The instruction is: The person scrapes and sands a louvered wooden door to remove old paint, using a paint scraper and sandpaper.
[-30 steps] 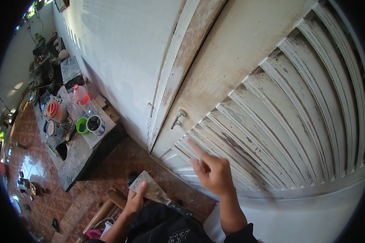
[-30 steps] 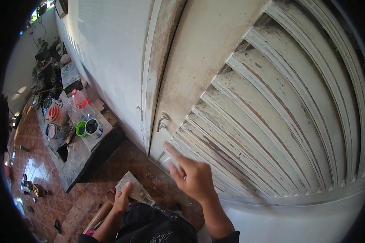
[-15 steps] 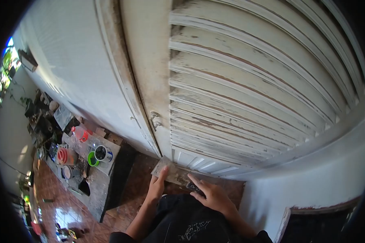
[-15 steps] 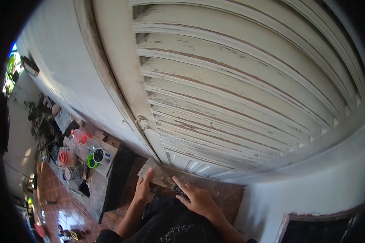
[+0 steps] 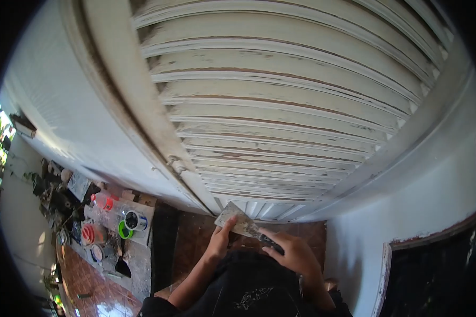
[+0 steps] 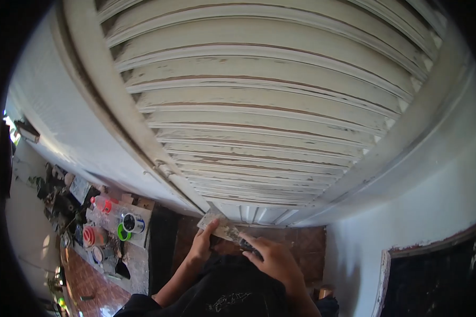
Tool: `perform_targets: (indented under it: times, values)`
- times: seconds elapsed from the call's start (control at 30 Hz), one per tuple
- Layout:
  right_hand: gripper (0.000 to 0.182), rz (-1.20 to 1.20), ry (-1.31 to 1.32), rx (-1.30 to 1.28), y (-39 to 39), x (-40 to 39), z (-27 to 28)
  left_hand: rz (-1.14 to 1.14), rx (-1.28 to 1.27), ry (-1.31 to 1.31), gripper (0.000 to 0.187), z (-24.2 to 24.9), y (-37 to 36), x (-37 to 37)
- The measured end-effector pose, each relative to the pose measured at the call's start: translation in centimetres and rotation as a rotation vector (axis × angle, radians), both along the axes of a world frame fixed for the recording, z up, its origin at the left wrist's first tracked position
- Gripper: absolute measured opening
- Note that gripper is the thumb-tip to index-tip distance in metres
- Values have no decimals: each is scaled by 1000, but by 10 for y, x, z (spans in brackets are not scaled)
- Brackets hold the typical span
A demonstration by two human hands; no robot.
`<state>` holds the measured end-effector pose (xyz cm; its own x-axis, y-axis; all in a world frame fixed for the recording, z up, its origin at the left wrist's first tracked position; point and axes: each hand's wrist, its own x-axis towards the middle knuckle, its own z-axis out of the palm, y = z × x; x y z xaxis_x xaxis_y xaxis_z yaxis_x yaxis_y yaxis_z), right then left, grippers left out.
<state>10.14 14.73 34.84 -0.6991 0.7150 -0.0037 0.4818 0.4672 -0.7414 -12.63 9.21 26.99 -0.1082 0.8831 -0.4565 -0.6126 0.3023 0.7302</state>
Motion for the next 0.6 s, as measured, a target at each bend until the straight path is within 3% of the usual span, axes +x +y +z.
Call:
perform_targets:
  times: [0.07, 0.13, 0.2, 0.3, 0.4, 0.5, 0.6]
  values:
    - [56, 35, 25, 6, -7, 4, -6, -49, 32, -24, 34, -10, 1, 2]
    - [57, 17, 79, -36, -15, 7, -16, 58, -40, 121, 39, -19, 5, 10]
    - [55, -97, 179, -31, -21, 11, -19, 55, -44, 132, 42, 7, 15, 28]
    - [54, -210, 42, 17, -24, 26, -14, 35, -34, 218, 44, 20, 36, 49]
    - [54, -253, -12, 20, -22, 48, -14, -81, -4, 227, 44, 27, 58, 71]
    - [55, -340, 4, 35, -21, 66, -13, -240, 42, 409, 40, 25, 80, 91]
    - [54, -422, 33, 98, -21, 80, -9, -395, 85, 348, 39, 23, 87, 102]
